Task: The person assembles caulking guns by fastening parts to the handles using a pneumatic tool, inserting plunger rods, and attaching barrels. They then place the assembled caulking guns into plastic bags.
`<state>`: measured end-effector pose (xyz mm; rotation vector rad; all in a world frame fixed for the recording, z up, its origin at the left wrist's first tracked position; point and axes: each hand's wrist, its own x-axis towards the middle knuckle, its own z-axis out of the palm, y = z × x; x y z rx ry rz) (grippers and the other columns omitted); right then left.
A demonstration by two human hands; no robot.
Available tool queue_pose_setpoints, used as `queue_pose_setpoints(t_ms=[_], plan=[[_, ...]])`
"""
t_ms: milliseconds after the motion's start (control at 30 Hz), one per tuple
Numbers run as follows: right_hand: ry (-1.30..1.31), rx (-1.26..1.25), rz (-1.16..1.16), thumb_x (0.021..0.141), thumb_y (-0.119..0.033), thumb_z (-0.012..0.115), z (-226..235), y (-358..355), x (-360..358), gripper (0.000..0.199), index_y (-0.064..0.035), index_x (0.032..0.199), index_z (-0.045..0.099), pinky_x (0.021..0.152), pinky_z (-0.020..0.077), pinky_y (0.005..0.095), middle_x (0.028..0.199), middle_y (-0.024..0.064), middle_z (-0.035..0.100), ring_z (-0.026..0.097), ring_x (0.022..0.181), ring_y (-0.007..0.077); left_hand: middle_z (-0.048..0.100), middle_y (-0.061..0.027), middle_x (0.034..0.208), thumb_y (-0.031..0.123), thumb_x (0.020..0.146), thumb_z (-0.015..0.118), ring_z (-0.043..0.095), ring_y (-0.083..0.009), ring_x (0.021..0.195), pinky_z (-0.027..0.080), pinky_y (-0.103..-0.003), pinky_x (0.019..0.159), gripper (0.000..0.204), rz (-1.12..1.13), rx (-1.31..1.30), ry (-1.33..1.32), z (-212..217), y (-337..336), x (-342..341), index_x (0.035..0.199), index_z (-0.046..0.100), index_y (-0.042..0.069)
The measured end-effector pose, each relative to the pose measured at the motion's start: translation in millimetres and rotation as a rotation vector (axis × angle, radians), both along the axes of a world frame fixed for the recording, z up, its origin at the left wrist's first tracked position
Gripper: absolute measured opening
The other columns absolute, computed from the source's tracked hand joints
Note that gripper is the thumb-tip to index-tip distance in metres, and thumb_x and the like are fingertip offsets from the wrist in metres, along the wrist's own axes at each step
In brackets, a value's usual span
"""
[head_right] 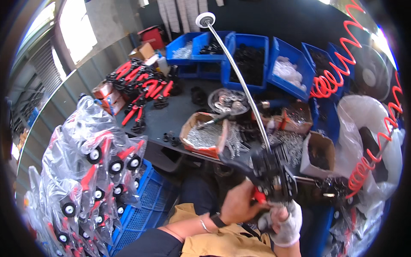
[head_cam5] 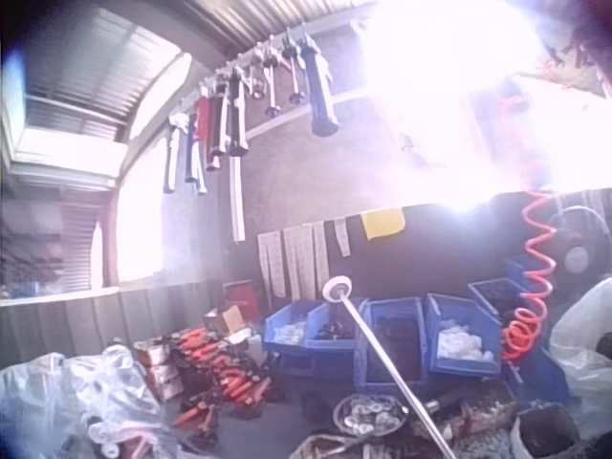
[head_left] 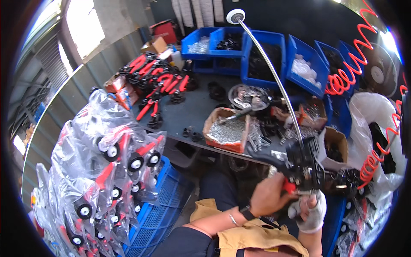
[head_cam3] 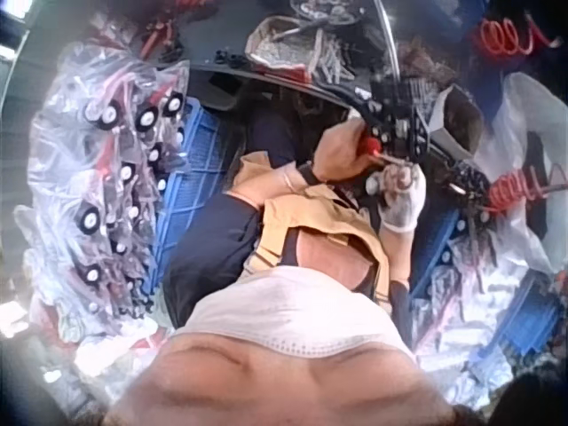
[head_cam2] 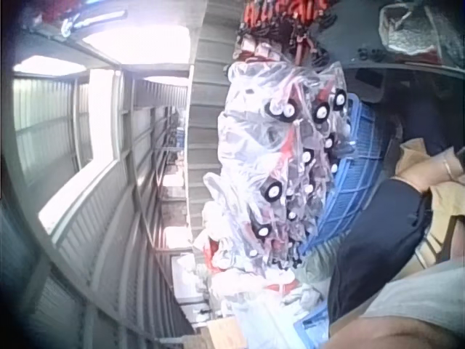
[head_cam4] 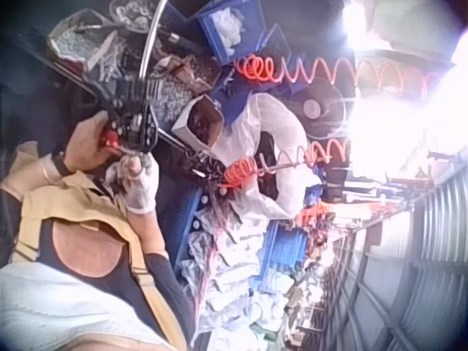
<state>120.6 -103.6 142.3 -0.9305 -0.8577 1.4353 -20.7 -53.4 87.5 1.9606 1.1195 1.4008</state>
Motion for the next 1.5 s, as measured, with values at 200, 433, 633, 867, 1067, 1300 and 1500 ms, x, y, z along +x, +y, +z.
queue_pose_setpoints(t_ms=[200,433,633,867,1067,1300,1500], plan=[[0.032,0.006,-0.078,0.07,-0.048,0.074,-19,4,8,0.051,-0.0026,0.072,0.051,0.04,0.0461,0.0289,0.049,-0.0018,0.041,0.035,0.034,0.0069,0.054,-0.0158,0.09,0.041,0.067,0.078,0.056,-0.0314,0.082,0.046,-0.039,0.074,0.062,0.001,-0.176,-0.087,17,22,-13,0.103,0.049,-0.001],[0.162,0.015,0.015,0.067,-0.053,0.074,-27,2,4,0.052,-0.006,0.072,0.053,0.039,0.046,0.0299,0.044,-0.0043,0.037,0.035,0.034,0.0069,0.038,-0.0218,0.128,0.019,0.058,0.08,0.036,-0.0418,0.121,0.031,-0.051,0.099,0.083,0.326,0.359,0.274,40,46,-32,0.127,0.036,0.005],[0.284,0.1,0.009,0.071,-0.055,0.069,-23,0,-1,0.052,-0.006,0.072,0.054,0.037,0.0401,0.028,0.043,-0.0078,0.031,0.029,0.032,0.0048,0.052,-0.0188,0.116,0.015,0.055,0.079,0.047,-0.0388,0.114,0.037,-0.042,0.099,0.075,0.052,-0.211,0.146,29,37,-28,0.12,0.045,-0.001],[0.186,0.162,-0.012,0.069,-0.06,0.067,-23,-3,0,0.056,-0.0051,0.068,0.054,0.037,0.0404,0.0278,0.042,-0.0087,0.027,0.029,0.032,0.0045,0.052,-0.0201,0.116,0.019,0.049,0.083,0.049,-0.0374,0.112,0.039,-0.041,0.096,0.082,0.134,0.43,0.136,53,55,-30,0.12,0.046,-0.001],[0.323,0.215,0.036,0.079,-0.058,0.057,-18,7,9,0.051,-0.0079,0.073,0.056,0.031,0.0306,0.0256,0.041,-0.011,0.023,0.023,0.031,0.0031,0.051,-0.0206,0.112,0.038,0.06,0.079,0.049,-0.0379,0.108,0.038,-0.045,0.094,0.075,0.091,0.393,0.242,36,55,-21,0.115,0.047,0.0],[0.517,0.209,0.189,0.086,-0.046,0.055,-35,20,-9,0.039,-0.013,0.071,0.041,0.031,0.0216,0.0253,0.041,-0.0069,0.022,0.022,0.029,0.0066,0.053,-0.0165,0.11,0.041,0.055,0.083,0.052,-0.0347,0.102,0.04,-0.044,0.09,0.082,-0.008,0.327,0.032,35,40,-38,0.118,0.048,0.002],[0.444,0.201,0.125,0.086,-0.04,0.06,0,13,-19,0.044,0.001,0.103,0.059,0.042,0.0358,0.023,0.056,-0.0033,0.047,0.038,0.043,0.0076,0.053,-0.0212,0.113,0.033,0.071,0.073,0.052,-0.0366,0.103,0.043,-0.041,0.087,0.07,0.012,0.336,0.098,17,42,-10,0.122,0.043,-0.005]])
